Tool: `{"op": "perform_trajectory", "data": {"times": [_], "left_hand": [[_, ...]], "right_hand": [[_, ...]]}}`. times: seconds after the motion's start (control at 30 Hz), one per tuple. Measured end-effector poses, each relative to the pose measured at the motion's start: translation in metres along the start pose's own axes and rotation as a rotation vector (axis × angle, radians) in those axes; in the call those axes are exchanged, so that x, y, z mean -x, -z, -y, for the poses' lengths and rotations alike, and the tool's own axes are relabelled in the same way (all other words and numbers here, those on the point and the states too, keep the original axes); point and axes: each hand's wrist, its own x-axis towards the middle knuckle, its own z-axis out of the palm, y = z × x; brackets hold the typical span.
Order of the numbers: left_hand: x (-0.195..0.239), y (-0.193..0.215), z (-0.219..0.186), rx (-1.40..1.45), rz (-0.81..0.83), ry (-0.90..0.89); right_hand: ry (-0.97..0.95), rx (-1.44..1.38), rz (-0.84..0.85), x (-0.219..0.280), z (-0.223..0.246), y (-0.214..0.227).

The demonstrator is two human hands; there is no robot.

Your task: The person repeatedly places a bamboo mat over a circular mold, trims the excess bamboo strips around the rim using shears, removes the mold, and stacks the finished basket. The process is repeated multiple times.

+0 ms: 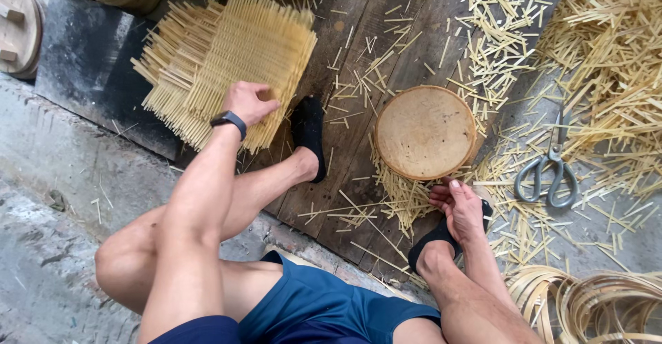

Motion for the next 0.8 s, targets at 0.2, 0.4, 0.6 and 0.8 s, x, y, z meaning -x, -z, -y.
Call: {"op": "perform_trajectory", "data": {"times": [0.2,0.4,0.6,0.8], "left_hand": [[0.007,0.004,-0.014,0.097,0.160,0.181],[0.009,0.059,-0.074,-0.361,-0.296,-0.107],[0.063,0.091,-0.187,-0.330,-0.318,-0.548],[0.121,-0.030,-0.257,0.004,0.060,-1.047]], "right_hand": [[0.033,0.010,0.012,0.004,0.001,0.004],[0.059,-0.092,0.034,0.004,0.000,0.013],[0.187,-0.120,-0.012,0.017,0.021,0.010],[0.184,-0.326,0.163,0.017,0.098,-0.005]]}}
